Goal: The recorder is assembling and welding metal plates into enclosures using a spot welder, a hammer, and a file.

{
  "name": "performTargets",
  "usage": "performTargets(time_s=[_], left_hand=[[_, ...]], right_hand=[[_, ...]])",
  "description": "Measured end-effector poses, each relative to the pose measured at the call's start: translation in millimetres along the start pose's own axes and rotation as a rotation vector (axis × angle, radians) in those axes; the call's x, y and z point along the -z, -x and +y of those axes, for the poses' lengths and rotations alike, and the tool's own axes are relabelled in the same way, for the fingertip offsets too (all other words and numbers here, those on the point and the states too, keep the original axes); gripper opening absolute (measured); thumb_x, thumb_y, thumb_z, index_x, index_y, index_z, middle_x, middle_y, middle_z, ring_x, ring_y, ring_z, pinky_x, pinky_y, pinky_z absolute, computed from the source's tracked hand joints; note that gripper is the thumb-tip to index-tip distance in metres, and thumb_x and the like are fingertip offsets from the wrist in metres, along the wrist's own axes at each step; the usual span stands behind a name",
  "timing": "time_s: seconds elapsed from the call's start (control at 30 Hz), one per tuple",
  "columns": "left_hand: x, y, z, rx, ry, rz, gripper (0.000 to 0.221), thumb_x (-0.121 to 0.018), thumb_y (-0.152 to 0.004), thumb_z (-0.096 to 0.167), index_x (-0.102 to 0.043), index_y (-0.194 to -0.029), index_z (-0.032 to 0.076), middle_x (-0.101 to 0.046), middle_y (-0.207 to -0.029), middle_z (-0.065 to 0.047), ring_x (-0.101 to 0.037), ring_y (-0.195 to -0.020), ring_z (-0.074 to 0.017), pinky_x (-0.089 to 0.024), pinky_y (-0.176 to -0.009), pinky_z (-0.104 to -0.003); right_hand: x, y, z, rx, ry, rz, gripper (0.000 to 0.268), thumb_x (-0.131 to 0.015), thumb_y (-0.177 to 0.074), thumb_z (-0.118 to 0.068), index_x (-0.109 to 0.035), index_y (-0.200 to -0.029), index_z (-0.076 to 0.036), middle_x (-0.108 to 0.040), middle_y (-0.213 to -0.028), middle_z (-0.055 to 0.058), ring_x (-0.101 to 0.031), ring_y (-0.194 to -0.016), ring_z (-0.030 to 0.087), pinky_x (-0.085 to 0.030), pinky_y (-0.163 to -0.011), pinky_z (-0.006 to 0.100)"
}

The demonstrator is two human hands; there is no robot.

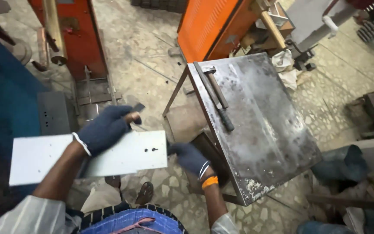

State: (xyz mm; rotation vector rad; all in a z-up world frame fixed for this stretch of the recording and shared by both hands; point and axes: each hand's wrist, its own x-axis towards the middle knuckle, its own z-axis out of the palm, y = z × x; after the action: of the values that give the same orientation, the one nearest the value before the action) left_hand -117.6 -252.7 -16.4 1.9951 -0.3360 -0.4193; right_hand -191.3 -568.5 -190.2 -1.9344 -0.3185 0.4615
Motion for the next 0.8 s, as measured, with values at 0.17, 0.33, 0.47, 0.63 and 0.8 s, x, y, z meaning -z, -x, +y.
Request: performTargets(time_s=[0.17, 0.33, 0.47, 0.63, 0.8], left_hand=[[38.0, -25.6, -8.2, -0.03, 0.079, 0.021, 0.042, -0.057, -0.1, 0.037, -0.074, -0.092, -0.001, -0.064, -0.076, -0.004, -0.056, -0.073, -0.0123, -0.048, -0.068, -0.033], [71.2, -51.8, -25.7, -0.22, 0.055, 0.1, 0.042, -0.056, -0.103, 0.036, -0.07, -0.09, -0.001, -0.065, -0.078, -0.002, -0.057, -0.076, -0.0097, -0.048, -0.071, -0.029], [92.2, -68.2, -28.8, -0.231, 0.052, 0.179, 0.042, -0.051, -0.108, 0.036, -0.069, -0.092, 0.0, -0.062, -0.077, -0.004, -0.054, -0.076, -0.0112, -0.047, -0.071, -0.031], [101.6, -87.5, -51.3, -0.275, 0.111, 0.148, 0.035, -0.05, -0.108, 0.031, -0.067, -0.102, 0.001, -0.066, -0.087, -0.003, -0.058, -0.082, -0.0111, -0.049, -0.077, -0.031], [80.9, -119.0, -121.9, -0.255, 0.284, 0.205, 0.036, -0.054, -0.111, 0.031, -0.069, -0.111, -0.002, -0.064, -0.098, -0.007, -0.056, -0.091, -0.0129, -0.047, -0.083, -0.032]], right_hand=[[-43.2, 11.3, -7.0, 0.04, 0.256, 0.309, 0.042, -0.074, -0.07, -0.002, -0.071, -0.112, 0.001, -0.073, -0.108, 0.019, -0.066, -0.104, 0.029, -0.052, -0.092, 0.038], [-53.7, -5.2, -8.0, -0.024, 0.197, 0.721, 0.04, -0.086, -0.073, -0.016, -0.07, -0.104, 0.003, -0.069, -0.095, 0.018, -0.065, -0.089, 0.031, -0.054, -0.079, 0.042], [-43.3, -11.5, -80.3, 0.042, 0.177, 0.824, 0.032, -0.084, -0.079, -0.018, -0.07, -0.098, 0.003, -0.07, -0.087, 0.016, -0.066, -0.08, 0.028, -0.054, -0.076, 0.039], [-34.1, -8.0, -178.1, 0.06, 0.143, 0.867, 0.014, -0.076, -0.085, -0.017, -0.075, -0.091, -0.004, -0.078, -0.08, 0.01, -0.076, -0.071, 0.022, -0.057, -0.065, 0.035], [-21.4, -1.9, -230.3, -0.084, 0.6, 0.994, 0.022, -0.085, -0.075, -0.027, -0.075, -0.078, -0.008, -0.069, -0.071, 0.015, -0.067, -0.066, 0.035, -0.052, -0.059, 0.041]])
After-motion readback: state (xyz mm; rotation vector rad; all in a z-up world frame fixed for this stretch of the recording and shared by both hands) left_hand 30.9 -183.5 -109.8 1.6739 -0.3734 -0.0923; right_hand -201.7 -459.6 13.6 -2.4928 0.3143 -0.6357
